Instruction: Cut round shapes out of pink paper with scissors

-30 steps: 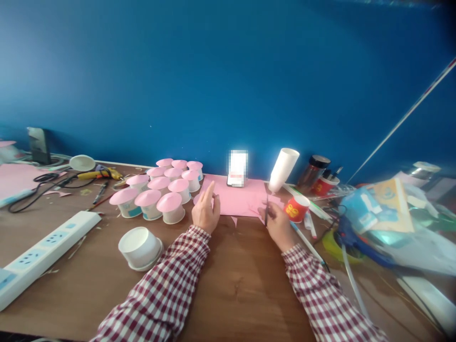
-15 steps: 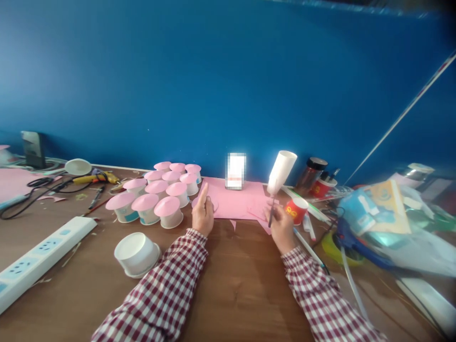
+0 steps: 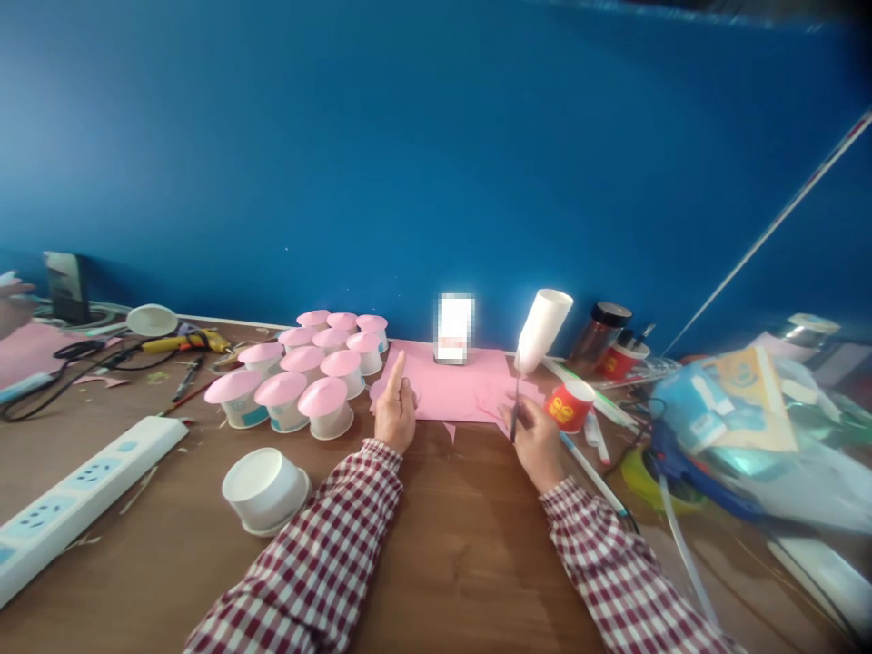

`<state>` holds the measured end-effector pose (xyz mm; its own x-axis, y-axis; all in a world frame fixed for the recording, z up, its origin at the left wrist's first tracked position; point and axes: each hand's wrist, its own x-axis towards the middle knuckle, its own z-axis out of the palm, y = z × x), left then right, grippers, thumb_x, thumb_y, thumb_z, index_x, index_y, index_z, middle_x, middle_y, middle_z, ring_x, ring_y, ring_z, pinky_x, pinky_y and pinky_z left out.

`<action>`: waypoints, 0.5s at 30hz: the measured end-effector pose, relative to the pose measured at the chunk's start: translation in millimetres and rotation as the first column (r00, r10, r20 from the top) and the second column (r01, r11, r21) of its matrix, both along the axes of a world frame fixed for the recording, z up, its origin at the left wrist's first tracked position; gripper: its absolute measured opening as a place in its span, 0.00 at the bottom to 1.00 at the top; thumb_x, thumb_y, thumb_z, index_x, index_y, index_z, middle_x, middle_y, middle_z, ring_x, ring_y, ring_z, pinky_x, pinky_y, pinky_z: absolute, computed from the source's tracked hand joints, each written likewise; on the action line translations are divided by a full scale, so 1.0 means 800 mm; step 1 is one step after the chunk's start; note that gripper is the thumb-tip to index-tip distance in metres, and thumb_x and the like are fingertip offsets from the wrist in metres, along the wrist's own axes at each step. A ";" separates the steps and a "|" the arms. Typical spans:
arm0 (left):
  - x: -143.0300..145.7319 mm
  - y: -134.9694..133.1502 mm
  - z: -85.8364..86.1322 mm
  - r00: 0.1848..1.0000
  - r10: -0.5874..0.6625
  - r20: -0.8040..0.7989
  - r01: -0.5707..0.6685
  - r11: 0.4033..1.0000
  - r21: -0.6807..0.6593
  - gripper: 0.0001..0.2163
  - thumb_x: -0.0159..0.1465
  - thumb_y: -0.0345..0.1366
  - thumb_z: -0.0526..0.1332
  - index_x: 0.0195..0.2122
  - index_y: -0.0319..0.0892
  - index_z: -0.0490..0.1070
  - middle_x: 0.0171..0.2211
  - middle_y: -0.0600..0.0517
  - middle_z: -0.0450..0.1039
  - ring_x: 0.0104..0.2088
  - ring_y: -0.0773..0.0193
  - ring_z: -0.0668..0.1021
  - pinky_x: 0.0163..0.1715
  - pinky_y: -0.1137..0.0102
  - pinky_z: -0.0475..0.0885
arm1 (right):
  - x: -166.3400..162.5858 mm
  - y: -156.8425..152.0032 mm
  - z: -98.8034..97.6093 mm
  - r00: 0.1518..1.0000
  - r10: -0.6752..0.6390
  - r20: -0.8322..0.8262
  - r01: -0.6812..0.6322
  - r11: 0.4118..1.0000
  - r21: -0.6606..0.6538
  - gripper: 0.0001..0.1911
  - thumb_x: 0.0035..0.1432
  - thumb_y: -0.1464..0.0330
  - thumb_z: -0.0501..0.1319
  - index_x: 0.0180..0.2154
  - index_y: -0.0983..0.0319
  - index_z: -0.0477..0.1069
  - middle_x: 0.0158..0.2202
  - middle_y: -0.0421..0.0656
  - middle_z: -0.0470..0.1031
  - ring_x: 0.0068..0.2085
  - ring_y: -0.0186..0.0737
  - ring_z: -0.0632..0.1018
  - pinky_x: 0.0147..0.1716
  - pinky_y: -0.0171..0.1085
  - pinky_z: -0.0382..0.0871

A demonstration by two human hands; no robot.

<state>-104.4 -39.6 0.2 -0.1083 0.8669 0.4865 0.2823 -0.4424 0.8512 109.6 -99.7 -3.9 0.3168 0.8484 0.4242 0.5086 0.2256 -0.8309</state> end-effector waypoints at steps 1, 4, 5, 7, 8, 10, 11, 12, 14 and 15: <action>0.001 -0.001 -0.001 1.000 -0.015 -0.003 0.015 1.000 0.011 0.24 0.65 0.38 0.47 0.62 0.41 0.53 0.19 0.57 0.60 0.22 0.69 0.66 0.31 0.73 0.65 | 0.000 0.000 0.000 1.000 -0.008 0.008 0.008 1.000 -0.007 0.21 0.51 0.56 0.62 0.43 0.63 0.72 0.33 0.47 0.77 0.34 0.45 0.77 0.32 0.39 0.72; 0.003 0.000 -0.004 0.999 -0.043 -0.015 0.044 0.998 0.047 0.24 0.65 0.38 0.46 0.63 0.41 0.51 0.19 0.58 0.60 0.22 0.69 0.66 0.31 0.73 0.65 | -0.001 -0.002 -0.001 0.999 -0.020 0.032 0.020 1.000 -0.009 0.21 0.52 0.56 0.62 0.43 0.63 0.72 0.32 0.47 0.78 0.33 0.45 0.77 0.31 0.39 0.73; 0.003 0.001 -0.006 0.999 -0.044 -0.017 0.045 0.997 0.055 0.24 0.66 0.38 0.46 0.63 0.41 0.51 0.20 0.58 0.60 0.22 0.68 0.66 0.31 0.73 0.65 | -0.001 -0.002 -0.001 0.999 -0.021 0.040 0.021 1.000 -0.007 0.21 0.52 0.56 0.61 0.43 0.63 0.72 0.32 0.47 0.78 0.33 0.44 0.77 0.32 0.39 0.73; 0.002 0.004 -0.009 0.999 -0.040 -0.016 0.041 0.997 0.068 0.24 0.66 0.38 0.46 0.63 0.41 0.51 0.19 0.58 0.60 0.22 0.69 0.65 0.30 0.72 0.65 | -0.001 -0.001 -0.002 0.998 -0.023 0.054 0.023 1.000 -0.004 0.21 0.53 0.56 0.61 0.43 0.64 0.72 0.31 0.47 0.78 0.33 0.43 0.78 0.33 0.38 0.73; 0.002 0.005 -0.010 0.999 -0.035 -0.014 0.036 0.997 0.073 0.24 0.66 0.38 0.46 0.63 0.41 0.51 0.19 0.58 0.60 0.21 0.69 0.65 0.29 0.72 0.64 | 0.000 -0.001 -0.003 0.998 -0.023 0.060 0.023 1.000 -0.003 0.21 0.53 0.56 0.60 0.43 0.64 0.72 0.31 0.47 0.78 0.33 0.43 0.78 0.33 0.38 0.73; 0.001 0.007 -0.011 1.000 -0.023 -0.014 0.024 0.996 0.080 0.23 0.66 0.38 0.45 0.63 0.41 0.51 0.19 0.58 0.60 0.21 0.69 0.65 0.29 0.72 0.64 | 0.000 0.000 -0.003 0.997 -0.022 0.067 0.022 1.000 0.001 0.21 0.53 0.57 0.60 0.43 0.64 0.72 0.32 0.47 0.78 0.34 0.44 0.78 0.34 0.38 0.73; 0.001 0.008 -0.012 1.000 -0.017 -0.017 0.019 0.996 0.082 0.23 0.66 0.38 0.45 0.63 0.41 0.51 0.19 0.58 0.60 0.21 0.69 0.65 0.29 0.72 0.64 | 0.000 0.000 -0.004 0.997 -0.019 0.069 0.019 1.000 0.005 0.21 0.53 0.57 0.60 0.43 0.64 0.72 0.32 0.47 0.78 0.34 0.44 0.78 0.34 0.38 0.73; 0.001 0.008 -0.012 1.000 -0.013 -0.023 0.015 0.996 0.083 0.23 0.66 0.38 0.45 0.63 0.42 0.51 0.19 0.58 0.60 0.21 0.69 0.65 0.29 0.72 0.64 | 0.000 0.000 -0.004 0.997 -0.015 0.071 0.014 1.000 0.011 0.21 0.54 0.57 0.60 0.43 0.64 0.72 0.32 0.47 0.78 0.34 0.44 0.78 0.34 0.38 0.73; 0.001 0.008 -0.013 0.999 -0.008 -0.035 0.011 0.996 0.085 0.23 0.67 0.38 0.45 0.63 0.42 0.51 0.19 0.58 0.60 0.21 0.69 0.65 0.29 0.72 0.65 | 0.000 0.001 -0.005 0.997 -0.006 0.071 0.004 1.000 0.024 0.21 0.54 0.57 0.60 0.44 0.64 0.72 0.32 0.47 0.78 0.34 0.44 0.78 0.34 0.38 0.73; 0.001 0.008 -0.013 0.999 -0.008 -0.041 0.011 0.996 0.086 0.23 0.67 0.38 0.45 0.63 0.41 0.51 0.19 0.58 0.60 0.21 0.69 0.65 0.29 0.72 0.65 | 0.000 0.001 -0.005 0.997 -0.004 0.071 0.002 1.000 0.029 0.21 0.54 0.57 0.60 0.44 0.64 0.72 0.32 0.47 0.78 0.33 0.43 0.78 0.34 0.38 0.73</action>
